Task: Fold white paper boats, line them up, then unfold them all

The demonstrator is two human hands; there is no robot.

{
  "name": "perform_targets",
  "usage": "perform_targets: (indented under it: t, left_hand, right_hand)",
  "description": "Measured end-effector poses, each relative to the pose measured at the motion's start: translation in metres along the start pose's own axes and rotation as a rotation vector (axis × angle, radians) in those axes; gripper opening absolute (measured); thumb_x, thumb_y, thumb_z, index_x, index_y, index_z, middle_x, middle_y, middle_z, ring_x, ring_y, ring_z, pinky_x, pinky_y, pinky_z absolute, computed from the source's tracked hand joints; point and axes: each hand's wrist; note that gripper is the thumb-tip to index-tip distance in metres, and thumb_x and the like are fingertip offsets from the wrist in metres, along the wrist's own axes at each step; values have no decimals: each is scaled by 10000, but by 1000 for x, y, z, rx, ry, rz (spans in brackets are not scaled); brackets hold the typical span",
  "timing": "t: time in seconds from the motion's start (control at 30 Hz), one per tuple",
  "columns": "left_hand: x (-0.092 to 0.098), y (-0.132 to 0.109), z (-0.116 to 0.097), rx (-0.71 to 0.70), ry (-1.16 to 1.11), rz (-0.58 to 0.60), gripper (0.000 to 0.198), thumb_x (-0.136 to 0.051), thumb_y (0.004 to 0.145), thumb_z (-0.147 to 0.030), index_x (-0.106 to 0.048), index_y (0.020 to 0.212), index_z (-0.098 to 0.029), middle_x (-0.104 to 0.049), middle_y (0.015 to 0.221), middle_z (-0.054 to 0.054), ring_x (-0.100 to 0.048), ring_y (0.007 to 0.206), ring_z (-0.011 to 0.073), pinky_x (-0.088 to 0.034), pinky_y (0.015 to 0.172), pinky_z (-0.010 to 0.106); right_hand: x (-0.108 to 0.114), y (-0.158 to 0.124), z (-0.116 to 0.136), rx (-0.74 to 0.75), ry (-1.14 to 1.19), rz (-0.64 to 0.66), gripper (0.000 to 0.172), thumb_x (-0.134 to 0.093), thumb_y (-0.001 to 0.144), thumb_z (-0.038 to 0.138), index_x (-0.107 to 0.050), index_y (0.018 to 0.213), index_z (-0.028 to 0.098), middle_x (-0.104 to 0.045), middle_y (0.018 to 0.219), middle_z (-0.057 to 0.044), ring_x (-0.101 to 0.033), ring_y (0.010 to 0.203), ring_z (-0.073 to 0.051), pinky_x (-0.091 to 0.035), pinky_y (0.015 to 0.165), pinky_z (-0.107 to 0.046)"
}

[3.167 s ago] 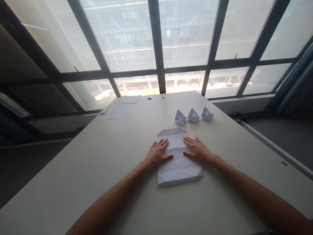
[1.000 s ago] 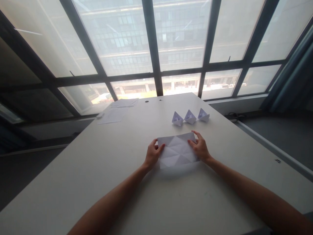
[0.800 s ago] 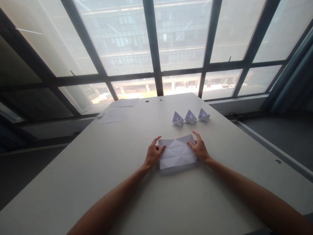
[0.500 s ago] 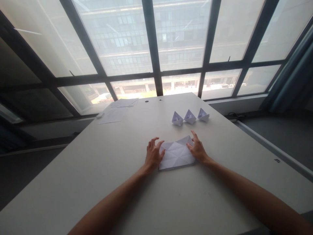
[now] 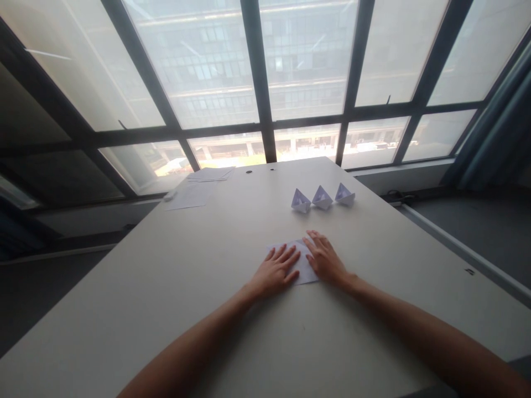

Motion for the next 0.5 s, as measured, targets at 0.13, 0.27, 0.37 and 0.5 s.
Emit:
perform_targets:
  t: [0.13, 0.27, 0.37, 0.5]
  left_hand:
    - [-4, 0, -1, 20, 17, -28, 676, -295, 962, -582, -169, 1536, -248, -198, 1585, 44, -122, 1471, 248, -72, 1183, 447]
    - [-6, 0, 1, 32, 35, -37, 676, -295, 954, -595, -207, 1529, -249, -194, 1586, 52, -124, 1471, 245, -60, 1182, 433]
    - [-7, 0, 2, 54, 45, -40, 700, -293, 944, -615, -223, 1526, -233, -191, 1586, 69, -117, 1472, 258, -53, 1179, 448]
    - [-8, 0, 4, 95, 55, -35, 746, -299, 923, -651, -219, 1527, -220, -177, 1589, 85, -104, 1472, 278, -54, 1177, 461]
  right_hand:
    - [-8, -3, 5, 89, 53, 231, 595, -365, 961, 371, -303, 1498, 124, -295, 1548, -141, -218, 1446, -249, -183, 1172, -450]
    - [-9, -2, -2, 33, 34, 274, 678, -382, 942, 505, -296, 1503, 134, -247, 1561, -140, -195, 1453, -258, -125, 1180, -455]
    - [-7, 0, -6, -11, 13, 269, 749, -405, 914, 571, -293, 1503, 122, -242, 1560, -152, -185, 1455, -272, -101, 1180, -463]
    - [-5, 0, -7, -31, -9, 270, 794, -398, 902, 608, -286, 1503, 102, -232, 1561, -166, -166, 1459, -270, -87, 1181, -457]
Point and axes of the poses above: each hand's wrist, its own y-axis towards the middle knuckle, its own x-axis out of the back of the hand, z = x × y
